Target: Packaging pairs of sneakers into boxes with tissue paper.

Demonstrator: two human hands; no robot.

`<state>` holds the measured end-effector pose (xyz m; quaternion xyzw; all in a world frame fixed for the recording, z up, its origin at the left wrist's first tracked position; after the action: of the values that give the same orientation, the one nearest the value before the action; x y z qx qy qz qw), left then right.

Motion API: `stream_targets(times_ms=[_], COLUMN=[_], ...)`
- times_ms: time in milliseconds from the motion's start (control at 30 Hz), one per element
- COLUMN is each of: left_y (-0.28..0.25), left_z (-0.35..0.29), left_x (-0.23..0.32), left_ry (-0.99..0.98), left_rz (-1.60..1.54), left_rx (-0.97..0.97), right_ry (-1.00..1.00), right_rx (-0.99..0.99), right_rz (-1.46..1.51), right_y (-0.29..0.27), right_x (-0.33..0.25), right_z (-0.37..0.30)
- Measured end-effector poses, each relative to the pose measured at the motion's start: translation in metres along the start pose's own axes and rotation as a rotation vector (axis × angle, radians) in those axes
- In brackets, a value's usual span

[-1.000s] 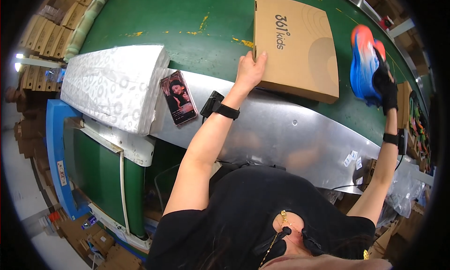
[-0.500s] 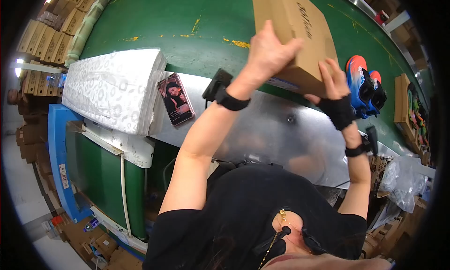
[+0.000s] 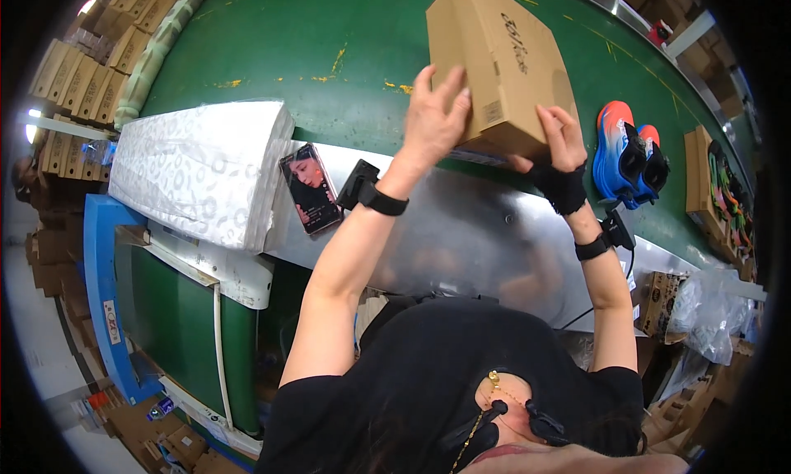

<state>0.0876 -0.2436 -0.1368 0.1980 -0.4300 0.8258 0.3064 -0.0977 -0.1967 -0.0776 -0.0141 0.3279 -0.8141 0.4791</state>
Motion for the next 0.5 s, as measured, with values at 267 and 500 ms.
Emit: stream_targets(times_ms=[267, 500], left_y=[0.006, -0.012], left_z=[-0.002, -0.033], left_x=[0.002, -0.067], left_ry=[-0.158, -0.423], left_rz=[-0.293, -0.306], left_rx=[-0.141, -0.044], right_ry=[0.087, 0.713], right_rx=[0.190, 0.894], right_rz=[0.096, 1.102], right_y=[-0.032, -0.082], right_x=[0.027, 0.160], right_z=[-0.002, -0.051])
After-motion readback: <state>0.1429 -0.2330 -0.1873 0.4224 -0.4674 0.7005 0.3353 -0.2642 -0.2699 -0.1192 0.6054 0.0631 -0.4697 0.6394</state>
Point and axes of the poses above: each hand's wrist, its own z-axis towards the middle knuckle, its own y-axis out of the palm, x = y × z, the point moved 9 cm from there along z, towards the middle knuckle, and after that the axes turned 10 degrees about z, right-handed, at the moved point
